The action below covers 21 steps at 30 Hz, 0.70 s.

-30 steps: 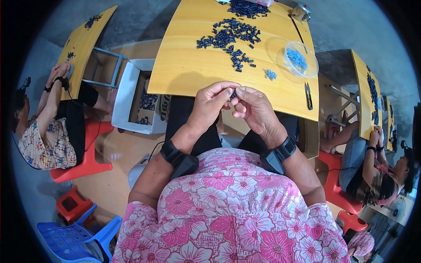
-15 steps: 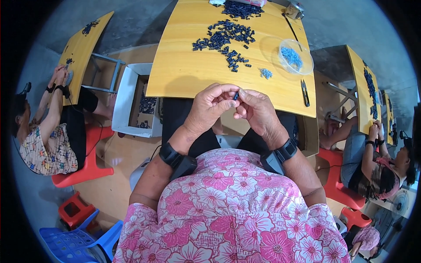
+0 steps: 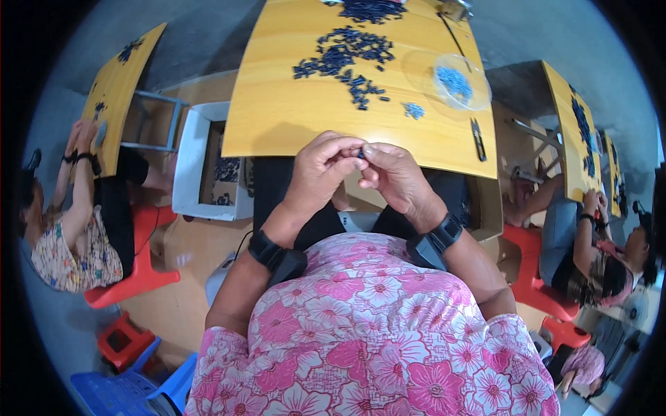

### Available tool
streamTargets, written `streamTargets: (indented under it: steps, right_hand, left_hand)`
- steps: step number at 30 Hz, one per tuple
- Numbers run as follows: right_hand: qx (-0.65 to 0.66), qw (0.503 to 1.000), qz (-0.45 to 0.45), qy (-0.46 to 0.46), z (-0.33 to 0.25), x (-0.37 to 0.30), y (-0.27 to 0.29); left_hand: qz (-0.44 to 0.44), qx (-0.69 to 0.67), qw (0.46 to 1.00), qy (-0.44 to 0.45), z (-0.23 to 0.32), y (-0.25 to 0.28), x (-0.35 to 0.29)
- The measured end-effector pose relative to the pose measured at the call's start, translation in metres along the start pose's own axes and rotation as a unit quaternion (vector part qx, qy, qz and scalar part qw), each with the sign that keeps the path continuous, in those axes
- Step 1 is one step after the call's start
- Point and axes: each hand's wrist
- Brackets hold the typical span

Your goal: Manually assembling small plastic components at a workshop workbench.

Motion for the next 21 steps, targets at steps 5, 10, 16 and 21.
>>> streamTargets:
  steps: [5, 10, 16, 21]
  right_hand:
    - [-0.092, 0.995, -0.006, 0.039, -0.024, -0.018, 0.008]
    - [-0.177, 0.951, 0.169, 0.191, -0.061, -0.072, 0.053]
    - [-0.118, 0.878, 0.330, 0.327, -0.061, -0.134, 0.146]
    - [-0.148, 0.809, 0.505, 0.262, -0.031, -0.150, 0.241]
  left_hand:
    - [-0.017, -0.099, 0.992, 0.082, 0.004, 0.000, -0.010]
    - [-0.030, -0.043, 0.994, 0.101, -0.016, 0.016, -0.018]
    - [-0.015, 0.017, 0.993, 0.115, -0.020, 0.020, -0.023]
    - [-0.015, 0.051, 0.994, 0.096, -0.018, 0.017, -0.023]
Point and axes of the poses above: each hand's wrist, its own x-axis towards the middle knuckle, its own y-axis out of the back of the hand, z = x × y, and after that the axes turned 1 degree about -x, right-handed
